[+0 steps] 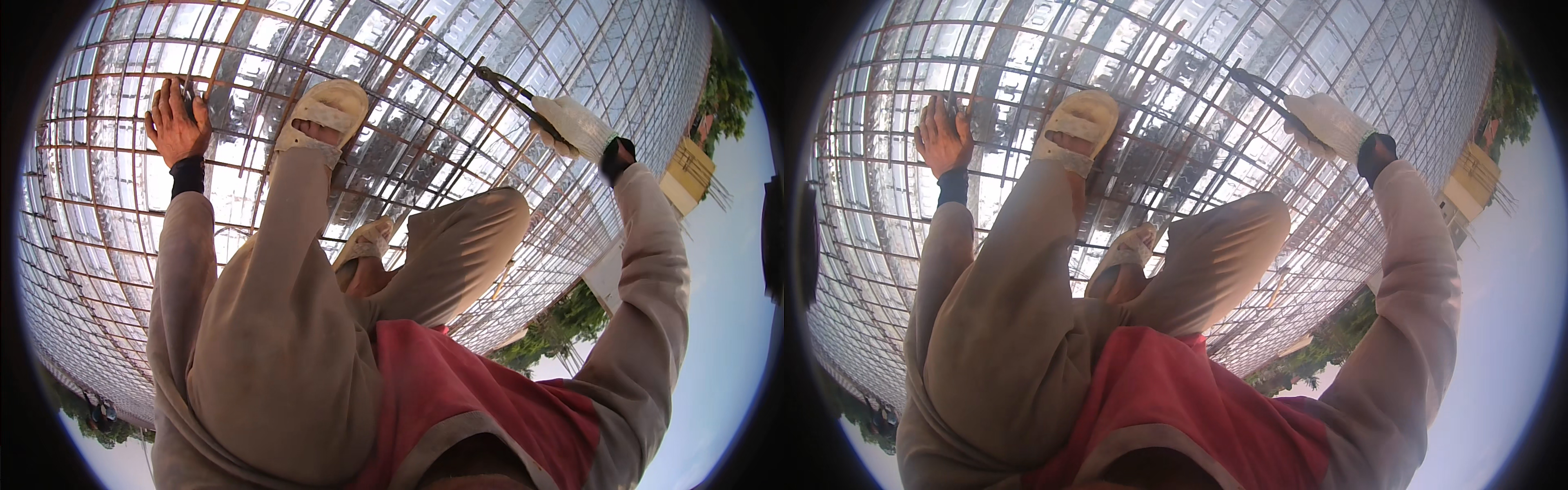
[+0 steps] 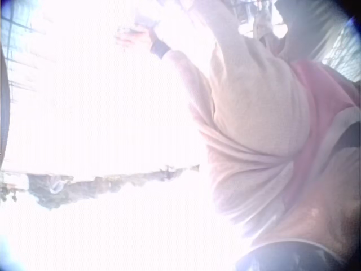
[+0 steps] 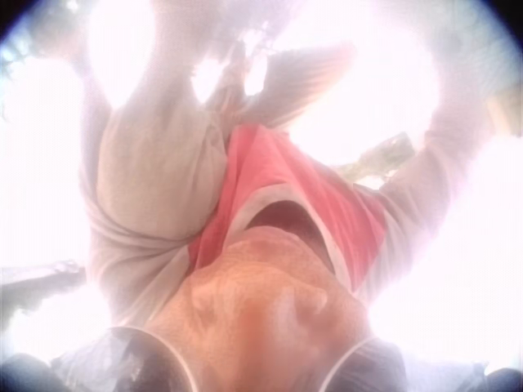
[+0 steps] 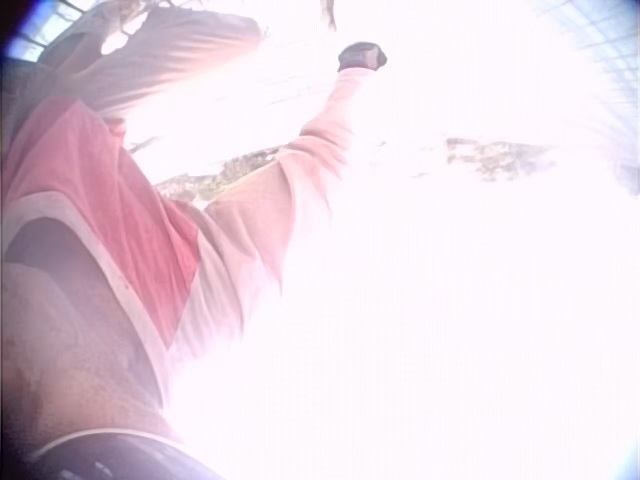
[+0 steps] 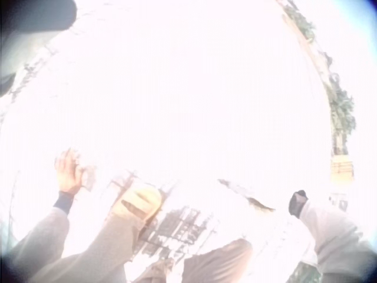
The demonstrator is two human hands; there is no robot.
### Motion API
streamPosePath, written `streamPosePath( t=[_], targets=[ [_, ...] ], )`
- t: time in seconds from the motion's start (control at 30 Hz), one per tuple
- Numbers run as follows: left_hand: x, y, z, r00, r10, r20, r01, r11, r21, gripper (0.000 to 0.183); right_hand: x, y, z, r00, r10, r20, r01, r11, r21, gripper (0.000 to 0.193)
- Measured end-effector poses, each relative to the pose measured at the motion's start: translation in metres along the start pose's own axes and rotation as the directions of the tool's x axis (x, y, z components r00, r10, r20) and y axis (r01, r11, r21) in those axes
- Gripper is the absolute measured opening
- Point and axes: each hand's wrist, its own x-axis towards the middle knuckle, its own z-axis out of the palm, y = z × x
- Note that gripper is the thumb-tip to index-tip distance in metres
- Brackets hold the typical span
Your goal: The person uses pliers to twist wire ties around intersecting rebar rods, securing a rebar grid on a construction site. The person repeatedly positions the pliers, twists the wire, and moves to the next intersection.
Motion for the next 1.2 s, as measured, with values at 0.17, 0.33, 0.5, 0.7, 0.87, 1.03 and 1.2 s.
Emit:
streamPosePath(
  t=[0.17,0.33,0.5,0.7,0.87,1.03,1.2],
  targets=[
    [0.005,0.002,0.000,1.000,0.017,0.025,-0.018,0.999,0.026,0.063,-0.003,0.021,0.028,0.996,-0.026,0.091,-0.026,0.851,0.524,0.037],
    [0.001,0.002,-0.009,0.999,-0.006,0.046,0.003,0.999,0.053,0.065,0.000,0.006,0.052,0.989,-0.051,-0.137,0.058,0.997,0.049,0.039],
    [0.006,0.019,-0.015,0.993,-0.031,0.111,0.026,0.999,0.048,0.066,0.019,0.048,0.051,0.999,-0.021,0.032,0.004,0.891,0.454,0.032],
    [0.010,0.026,-0.024,0.984,-0.075,0.164,0.069,0.997,0.039,0.068,0.013,0.050,0.108,0.966,-0.244,0.086,-0.085,0.014,0.996,0.046],
    [0.007,0.019,-0.033,0.987,-0.049,0.153,0.038,0.996,0.078,0.066,0.019,0.004,0.158,0.963,0.045,-0.266,0.128,0.794,0.595,0.024],
    [0.011,0.025,-0.032,0.987,-0.055,0.151,0.049,0.998,0.047,0.065,0.041,0.055,0.183,0.968,-0.247,-0.040,-0.030,-0.273,0.961,0.042],
    [0.016,0.024,-0.038,0.993,-0.013,0.117,0.016,1.000,-0.024,0.062,0.024,-0.005,0.203,0.985,-0.110,-0.130,0.095,-0.273,0.957,0.041]
  ],
)
